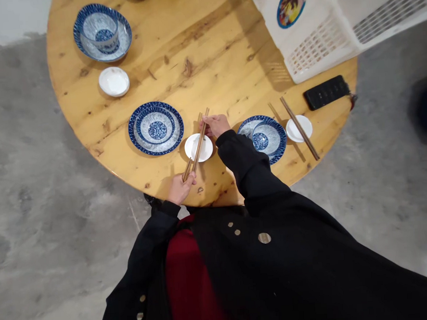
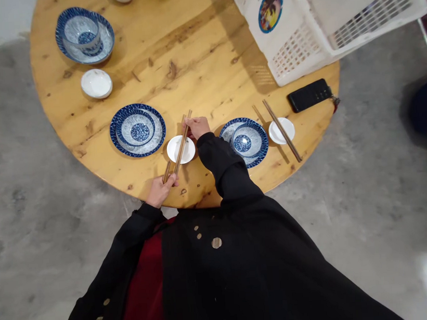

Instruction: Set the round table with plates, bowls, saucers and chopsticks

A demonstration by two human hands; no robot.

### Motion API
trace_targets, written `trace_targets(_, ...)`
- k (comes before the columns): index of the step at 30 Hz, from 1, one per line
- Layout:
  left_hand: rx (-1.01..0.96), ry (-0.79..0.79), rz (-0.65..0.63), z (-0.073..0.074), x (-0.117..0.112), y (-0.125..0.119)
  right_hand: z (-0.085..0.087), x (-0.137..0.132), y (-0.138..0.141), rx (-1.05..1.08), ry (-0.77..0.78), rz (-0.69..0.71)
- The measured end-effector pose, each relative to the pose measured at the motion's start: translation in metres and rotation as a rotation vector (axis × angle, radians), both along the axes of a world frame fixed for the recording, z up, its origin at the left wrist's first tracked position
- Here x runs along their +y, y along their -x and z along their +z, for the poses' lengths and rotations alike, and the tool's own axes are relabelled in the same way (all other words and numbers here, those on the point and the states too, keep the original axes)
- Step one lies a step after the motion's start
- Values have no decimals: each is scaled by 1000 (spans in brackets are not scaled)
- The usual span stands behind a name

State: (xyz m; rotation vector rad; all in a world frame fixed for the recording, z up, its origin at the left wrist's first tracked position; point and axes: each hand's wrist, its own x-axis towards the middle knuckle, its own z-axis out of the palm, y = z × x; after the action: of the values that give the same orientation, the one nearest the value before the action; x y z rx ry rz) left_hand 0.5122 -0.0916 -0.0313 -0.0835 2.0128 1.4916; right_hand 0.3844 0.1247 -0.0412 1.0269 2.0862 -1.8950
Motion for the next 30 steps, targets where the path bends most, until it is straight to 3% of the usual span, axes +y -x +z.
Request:
trace_targets(9,-54,-32,54,-4,-5,3,6,3,-1,-19,-20,10)
trace_targets(14,36,-25,122,-5,-17,5,8,9,-7,-46,-67,-38)
trace_targets(19,71,73,258,10,-37,15,24,15,-28,123,-289,-98)
trace_targets(23,129,92,311,29,-51,32,51,3,-58,245,-448,2)
trace_targets(26,160,62,301,42,-60,40,66,-11,-78,164,-630,113)
trace_targets(30,179,48,249,51,-71,43,72,-28,-87,-100,-838,290)
